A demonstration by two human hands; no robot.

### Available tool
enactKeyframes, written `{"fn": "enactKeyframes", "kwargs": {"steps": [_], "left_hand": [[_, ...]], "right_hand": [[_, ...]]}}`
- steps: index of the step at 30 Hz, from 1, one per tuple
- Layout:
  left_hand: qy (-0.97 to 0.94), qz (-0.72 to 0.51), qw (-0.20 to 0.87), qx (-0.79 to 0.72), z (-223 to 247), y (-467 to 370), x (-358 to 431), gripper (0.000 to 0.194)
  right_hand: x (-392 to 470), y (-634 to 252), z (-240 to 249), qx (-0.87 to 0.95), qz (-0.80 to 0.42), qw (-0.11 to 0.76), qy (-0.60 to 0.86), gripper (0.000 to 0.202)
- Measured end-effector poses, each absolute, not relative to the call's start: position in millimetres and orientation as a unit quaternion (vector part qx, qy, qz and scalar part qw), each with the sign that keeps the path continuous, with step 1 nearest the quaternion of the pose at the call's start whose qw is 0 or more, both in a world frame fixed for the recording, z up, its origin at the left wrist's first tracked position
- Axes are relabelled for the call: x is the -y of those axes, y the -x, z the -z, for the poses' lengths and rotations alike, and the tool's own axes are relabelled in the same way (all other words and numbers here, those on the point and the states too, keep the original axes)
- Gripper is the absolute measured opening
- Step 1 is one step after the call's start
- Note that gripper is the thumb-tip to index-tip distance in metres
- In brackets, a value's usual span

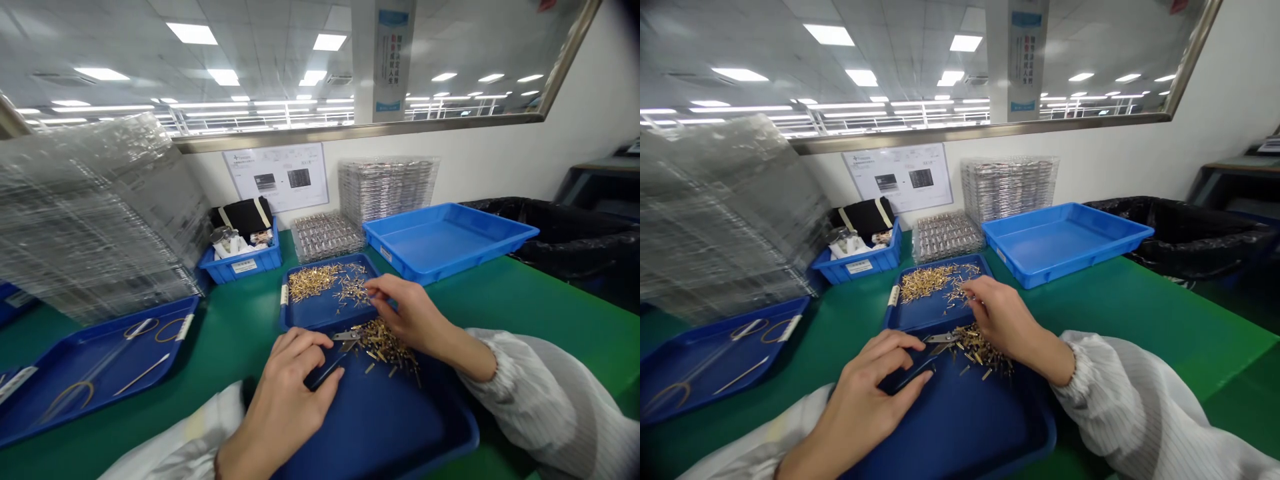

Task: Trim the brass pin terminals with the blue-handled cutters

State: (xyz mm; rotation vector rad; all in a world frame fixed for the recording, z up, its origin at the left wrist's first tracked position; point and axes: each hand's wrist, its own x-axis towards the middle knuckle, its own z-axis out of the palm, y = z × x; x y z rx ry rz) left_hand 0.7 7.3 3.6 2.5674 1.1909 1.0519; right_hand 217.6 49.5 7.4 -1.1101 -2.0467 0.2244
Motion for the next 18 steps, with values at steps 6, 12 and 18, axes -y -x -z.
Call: {"fn": "enactKeyframes", "kwargs": {"steps": [6,12,18], "left_hand": [[-0.832,-0.347,0.056,-0.429,-2.5,1.5,-8.8,0.021],[-0.827,-0.343,0.058,-0.441,-3.0,0.4,-9.1,0.022],[-0.825,-0.335,0.054,-0.452,-3.2,0.8,-9.0,0.022]], "right_hand": [[-48.4,-236.2,-20.8,0.861,-0.183,0.191,0.435,0.043],[-45.1,-228.7,-14.8,0.889,-0.159,0.105,0.415,0.038],[-48.7,-217.0,2.7,0.876,-0.14,0.149,0.437,0.013]]}}
